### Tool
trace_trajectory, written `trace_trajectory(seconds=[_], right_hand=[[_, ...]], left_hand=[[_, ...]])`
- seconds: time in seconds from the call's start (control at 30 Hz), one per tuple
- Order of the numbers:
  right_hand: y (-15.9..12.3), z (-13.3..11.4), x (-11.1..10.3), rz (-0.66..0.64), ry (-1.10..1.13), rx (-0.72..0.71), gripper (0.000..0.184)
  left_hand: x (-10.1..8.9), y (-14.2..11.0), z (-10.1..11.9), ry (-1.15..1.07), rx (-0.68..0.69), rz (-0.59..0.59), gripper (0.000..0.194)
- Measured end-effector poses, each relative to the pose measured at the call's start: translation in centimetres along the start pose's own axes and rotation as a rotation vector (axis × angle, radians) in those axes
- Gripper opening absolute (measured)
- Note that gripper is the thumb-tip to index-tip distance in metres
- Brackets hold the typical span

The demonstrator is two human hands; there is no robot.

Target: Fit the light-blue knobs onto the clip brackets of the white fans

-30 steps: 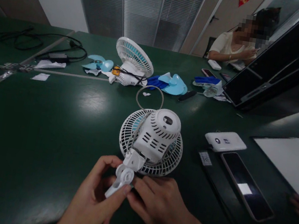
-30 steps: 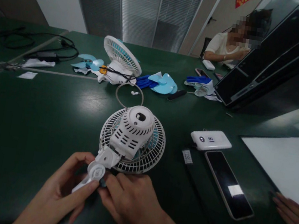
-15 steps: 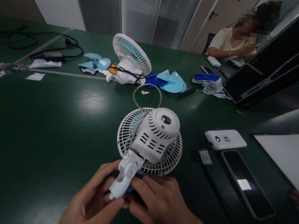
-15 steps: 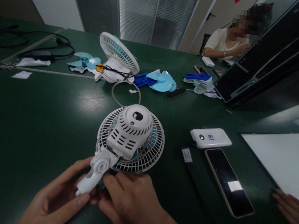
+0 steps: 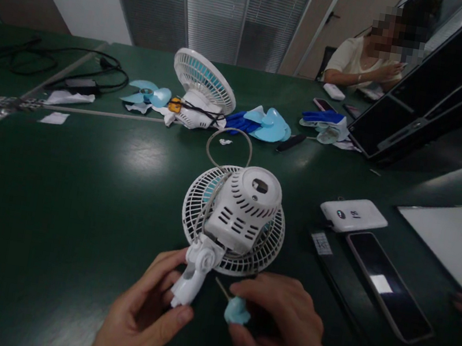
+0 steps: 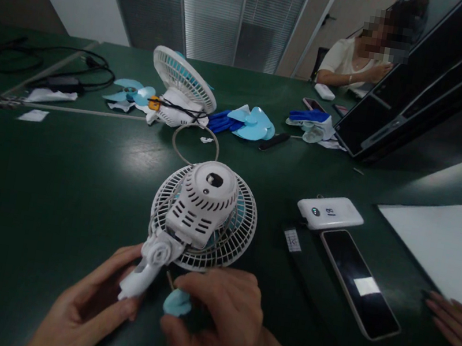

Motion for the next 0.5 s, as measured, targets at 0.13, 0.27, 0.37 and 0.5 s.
trace_trajectory(seconds=[0.13, 0.27, 0.37, 0.5], right_hand=[[0.6, 0.4, -0.8, 0.010, -0.005, 0.029, 0.022], [0.6, 0.9, 0.1, -0.053, 0.006, 0.062, 0.024], [0.3, 1.2, 0.9, -0.089, 0.020, 0.081, 0.025], [0.1, 1.2, 1.3, -0.102, 0.039, 0.079, 0.025]], left_hand=[[0.0, 0.0, 0.0, 0.008, 0.002, -0.011, 0.046], [0.1, 0.0, 0.0, -0.015, 0.003, -0.012, 0.046], [0.3, 0.0, 0.0, -0.033, 0.012, -0.025, 0.045], [0.4, 0.0, 0.0, -0.036, 0.019, -0.032, 0.045]])
Point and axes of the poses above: each hand's wrist, its own y-axis towards the middle knuckle, its own x-axis out of the palm, z = x × y, the point moved 9 cm from there along y, towards the middle knuckle, and after that the axes turned 13 degrees about -y, right-handed, at the moved point
